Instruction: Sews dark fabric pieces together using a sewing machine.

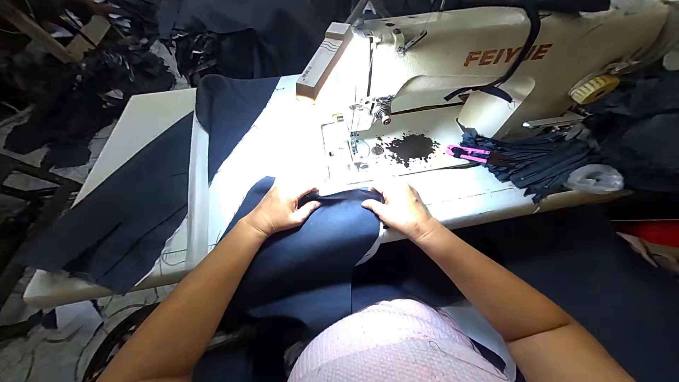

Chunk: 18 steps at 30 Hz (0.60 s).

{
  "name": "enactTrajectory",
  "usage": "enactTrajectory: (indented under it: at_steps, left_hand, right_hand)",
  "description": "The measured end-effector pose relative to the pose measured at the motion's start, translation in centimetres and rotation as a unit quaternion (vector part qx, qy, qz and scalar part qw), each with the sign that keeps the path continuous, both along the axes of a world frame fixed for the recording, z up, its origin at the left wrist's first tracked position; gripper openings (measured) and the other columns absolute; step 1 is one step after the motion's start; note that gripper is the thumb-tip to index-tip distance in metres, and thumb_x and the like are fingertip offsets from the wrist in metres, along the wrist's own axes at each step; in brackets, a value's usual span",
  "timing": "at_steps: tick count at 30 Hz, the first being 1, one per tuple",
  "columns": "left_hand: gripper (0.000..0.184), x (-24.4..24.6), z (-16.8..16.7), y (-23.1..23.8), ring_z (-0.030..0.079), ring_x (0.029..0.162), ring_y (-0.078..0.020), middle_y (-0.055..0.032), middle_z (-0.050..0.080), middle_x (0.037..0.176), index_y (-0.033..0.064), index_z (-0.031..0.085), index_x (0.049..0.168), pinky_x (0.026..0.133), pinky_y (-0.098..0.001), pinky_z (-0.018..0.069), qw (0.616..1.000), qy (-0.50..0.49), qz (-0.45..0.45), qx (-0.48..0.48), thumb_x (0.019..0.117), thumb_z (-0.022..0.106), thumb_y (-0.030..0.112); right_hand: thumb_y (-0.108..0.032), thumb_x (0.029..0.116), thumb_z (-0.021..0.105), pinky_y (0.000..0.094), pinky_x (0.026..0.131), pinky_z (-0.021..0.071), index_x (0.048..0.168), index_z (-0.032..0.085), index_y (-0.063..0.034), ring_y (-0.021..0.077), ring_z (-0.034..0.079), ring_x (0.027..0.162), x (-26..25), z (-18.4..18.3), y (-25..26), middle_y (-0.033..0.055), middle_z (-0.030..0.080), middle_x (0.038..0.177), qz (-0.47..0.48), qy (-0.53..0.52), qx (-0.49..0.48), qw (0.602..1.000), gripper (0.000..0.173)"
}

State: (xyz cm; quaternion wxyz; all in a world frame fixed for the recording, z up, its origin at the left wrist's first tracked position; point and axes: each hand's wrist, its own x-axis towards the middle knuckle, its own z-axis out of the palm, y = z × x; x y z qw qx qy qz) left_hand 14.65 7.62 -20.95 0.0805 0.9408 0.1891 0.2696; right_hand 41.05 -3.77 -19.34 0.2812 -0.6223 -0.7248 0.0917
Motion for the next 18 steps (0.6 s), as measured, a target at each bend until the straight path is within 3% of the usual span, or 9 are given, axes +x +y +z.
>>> enactTrajectory:
  at_steps: [2,6,9,11,14,16,18]
  left_hand:
    - [0.023,0.2,0.4,-0.2,0.069,0.094,-0.0305,-0.0145,0.073,0.096,0.0020,0.075,0.099,0.087,-0.0528,0.0521,1.000,0.000,-0.011,0.010,0.0913,0.060,0.017]
    - [0.019,0.3,0.1,-0.4,0.068,0.095,-0.0307,-0.0152,0.072,0.096,0.0015,0.073,0.094,0.087,-0.0499,0.0510,0.998,-0.026,-0.032,0.056,0.0909,0.057,0.011]
    - [0.027,0.2,0.2,-0.5,0.069,0.102,-0.0304,-0.0156,0.073,0.106,0.0019,0.073,0.096,0.090,-0.0512,0.0527,1.000,-0.009,-0.019,0.017,0.0917,0.057,0.023]
    - [0.033,0.2,1.3,-0.9,0.069,0.093,-0.0252,-0.0117,0.072,0.096,0.0035,0.073,0.098,0.085,-0.0476,0.0531,1.000,0.003,-0.003,-0.026,0.0966,0.058,0.033]
    - [0.030,0.2,3.5,-1.0,0.063,0.076,-0.0125,-0.0038,0.066,0.077,0.0068,0.072,0.092,0.071,-0.0349,0.0511,0.993,0.021,0.009,-0.112,0.1030,0.054,0.028]
    - [0.028,0.1,4.6,-0.6,0.056,0.068,-0.0048,0.0005,0.061,0.071,0.0063,0.070,0.084,0.065,-0.0263,0.0464,0.988,0.009,0.007,-0.157,0.1022,0.056,0.022]
    - [0.022,-0.2,5.6,-0.1,0.057,0.071,0.0021,0.0034,0.064,0.074,0.0063,0.071,0.081,0.068,-0.0177,0.0473,0.983,-0.031,-0.013,-0.182,0.0981,0.062,0.018]
  right_hand:
    - [-0.016,0.0886,0.077,0.0508,0.073,0.0534,0.081,0.068,-0.0005,0.0317,0.066,0.081,-0.2,-0.3,-0.2,0.0150,0.065,0.079,0.013,0.001,0.036,0.999,0.020]
    - [-0.005,0.0830,0.076,0.0496,0.070,0.0545,0.079,0.068,-0.0001,0.0312,0.067,0.076,-0.3,-1.2,-0.2,0.0145,0.066,0.075,0.042,0.012,0.121,0.992,0.010]
    - [0.000,0.0821,0.070,0.0443,0.059,0.0534,0.079,0.068,-0.0013,0.0249,0.066,0.065,-0.5,-1.6,-0.3,0.0113,0.065,0.070,0.040,0.061,0.148,0.986,0.004]
    - [0.002,0.0813,0.070,0.0366,0.057,0.0530,0.081,0.069,-0.0006,0.0185,0.065,0.063,-0.6,-1.4,-0.4,0.0099,0.066,0.070,0.034,0.119,0.146,0.982,0.003]
    - [0.002,0.0816,0.076,0.0284,0.058,0.0535,0.089,0.068,0.0016,0.0122,0.063,0.062,-0.7,-0.4,-0.5,0.0092,0.068,0.075,0.022,0.204,0.104,0.973,0.010]
    - [-0.001,0.0801,0.081,0.0292,0.057,0.0521,0.103,0.066,0.0023,0.0137,0.060,0.062,-0.7,0.2,-0.5,0.0111,0.067,0.083,0.001,0.225,0.080,0.971,0.028]
    - [-0.003,0.0762,0.085,0.0269,0.055,0.0442,0.113,0.062,0.0008,0.0123,0.051,0.062,-0.9,0.7,-0.2,0.0104,0.064,0.089,-0.015,0.248,0.076,0.966,0.044]
